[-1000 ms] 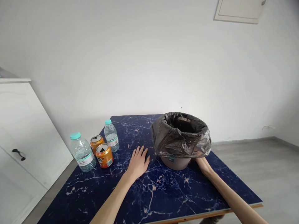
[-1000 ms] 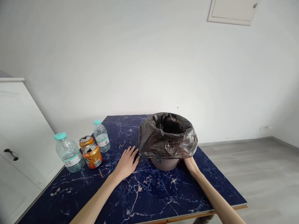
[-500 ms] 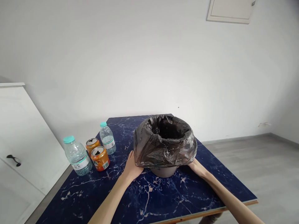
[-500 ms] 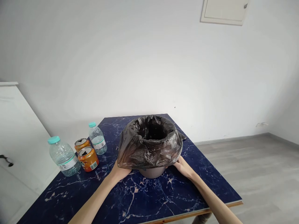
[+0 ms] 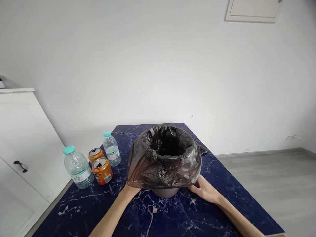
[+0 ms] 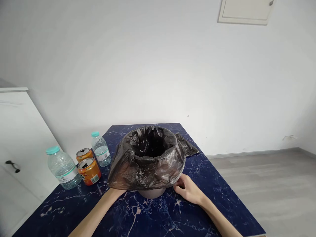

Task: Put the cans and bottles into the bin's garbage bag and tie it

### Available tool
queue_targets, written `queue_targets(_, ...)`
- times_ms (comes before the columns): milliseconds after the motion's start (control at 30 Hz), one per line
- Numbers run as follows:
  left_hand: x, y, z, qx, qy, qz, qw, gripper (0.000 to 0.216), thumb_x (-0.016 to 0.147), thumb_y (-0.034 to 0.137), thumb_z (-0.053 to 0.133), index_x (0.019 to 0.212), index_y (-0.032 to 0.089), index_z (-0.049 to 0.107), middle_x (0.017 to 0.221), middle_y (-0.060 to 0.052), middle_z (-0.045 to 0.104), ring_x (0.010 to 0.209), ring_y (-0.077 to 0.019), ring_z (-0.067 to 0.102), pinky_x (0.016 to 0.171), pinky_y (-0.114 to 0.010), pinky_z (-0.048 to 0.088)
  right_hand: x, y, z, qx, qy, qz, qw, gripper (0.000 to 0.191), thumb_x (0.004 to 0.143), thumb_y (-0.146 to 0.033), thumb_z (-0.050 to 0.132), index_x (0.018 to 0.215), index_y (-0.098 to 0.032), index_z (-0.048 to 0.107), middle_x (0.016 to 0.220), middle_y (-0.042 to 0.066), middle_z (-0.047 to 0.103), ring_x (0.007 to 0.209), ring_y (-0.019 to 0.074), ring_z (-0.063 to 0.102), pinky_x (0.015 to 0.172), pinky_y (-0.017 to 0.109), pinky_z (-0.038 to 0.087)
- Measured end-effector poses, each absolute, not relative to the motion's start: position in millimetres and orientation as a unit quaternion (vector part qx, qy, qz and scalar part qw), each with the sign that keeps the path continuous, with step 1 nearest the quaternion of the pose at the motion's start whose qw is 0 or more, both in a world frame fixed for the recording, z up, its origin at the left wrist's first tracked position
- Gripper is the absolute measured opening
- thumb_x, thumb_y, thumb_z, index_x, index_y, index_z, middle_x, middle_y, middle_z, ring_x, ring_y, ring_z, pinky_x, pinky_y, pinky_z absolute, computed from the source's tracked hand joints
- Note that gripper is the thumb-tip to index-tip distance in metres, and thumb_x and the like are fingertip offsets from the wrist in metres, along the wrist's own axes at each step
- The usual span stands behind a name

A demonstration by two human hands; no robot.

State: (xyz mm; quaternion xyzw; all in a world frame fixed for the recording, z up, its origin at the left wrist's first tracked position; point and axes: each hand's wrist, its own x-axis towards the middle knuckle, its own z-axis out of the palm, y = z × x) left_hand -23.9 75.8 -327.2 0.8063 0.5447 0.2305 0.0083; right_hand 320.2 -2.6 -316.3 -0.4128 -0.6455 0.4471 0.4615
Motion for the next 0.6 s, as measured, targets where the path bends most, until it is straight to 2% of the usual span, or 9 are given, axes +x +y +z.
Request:
queue_targets(167, -26.7, 67.6, -309.7, 0.807, 0.533, 0.256, 0.008, 0.053, 0.098, 0.042, 0.050, 0.148, 0.029, 0.060, 0.159, -0.005, 0.057, 0.149, -0.0344, 0.049, 0.130, -0.053, 0.035, 316.5, 3.5, -316.3, -0.412, -0.625, 0.429, 0.505, 0.017, 0.078, -0.028, 0.077, 0.095, -0.022, 0.077, 0.100, 0.006, 0.080, 0.089, 0.0288, 0.071, 0.085, 0.039, 0.060)
queue_targets(267, -35.4, 60.6, -286.8, 0.806, 0.524, 0.276, 0.001, 0.051, 0.097, 0.042, 0.050, 0.145, 0.028, 0.062, 0.152, -0.007, 0.063, 0.142, -0.0353, 0.056, 0.122, -0.054, 0.045, 320.5, 11.1, -314.9, -0.415, -0.592, 0.437, 0.535, 0.021, 0.082, -0.037, 0.079, 0.098, -0.024, 0.078, 0.098, 0.006, 0.080, 0.077, 0.0257, 0.070, 0.077, 0.038, 0.060)
queue_targets(367, -48.5, 50.6, -252.7, 0.807, 0.517, 0.285, -0.015, 0.039, 0.098, 0.041, 0.050, 0.129, 0.028, 0.071, 0.133, -0.010, 0.074, 0.124, -0.0339, 0.068, 0.107, -0.049, 0.056, 323.6, 19.4, -314.9, -0.404, -0.551, 0.474, 0.556, 0.029, 0.085, -0.047, 0.079, 0.101, -0.023, 0.078, 0.088, 0.005, 0.080, 0.069, 0.0234, 0.069, 0.067, 0.035, 0.059)
queue_targets(467, -59.1, 40.5, -211.9, 0.798, 0.520, 0.299, -0.055, 0.033, 0.098, 0.037, 0.050, 0.121, 0.024, 0.071, 0.123, -0.014, 0.074, 0.120, -0.0357, 0.066, 0.105, -0.052, 0.052, 321.9, 33.3, -315.2, -0.376, -0.507, 0.523, 0.572, 0.034, 0.085, -0.054, 0.080, 0.100, -0.023, 0.078, 0.085, 0.005, 0.081, 0.076, 0.0257, 0.074, 0.070, 0.037, 0.061)
queue_targets(600, -68.1, 40.8, -164.5, 0.733, 0.546, 0.351, -0.202, 0.033, 0.102, 0.033, 0.043, 0.123, 0.021, 0.065, 0.130, -0.015, 0.068, 0.131, -0.0358, 0.056, 0.113, -0.055, 0.042, 317.2, 66.8, -311.3, -0.325, -0.447, 0.580, 0.598, 0.044, 0.085, -0.065, 0.075, 0.102, -0.024, 0.078, 0.097, 0.007, 0.083, 0.094, 0.0299, 0.078, 0.090, 0.046, 0.062)
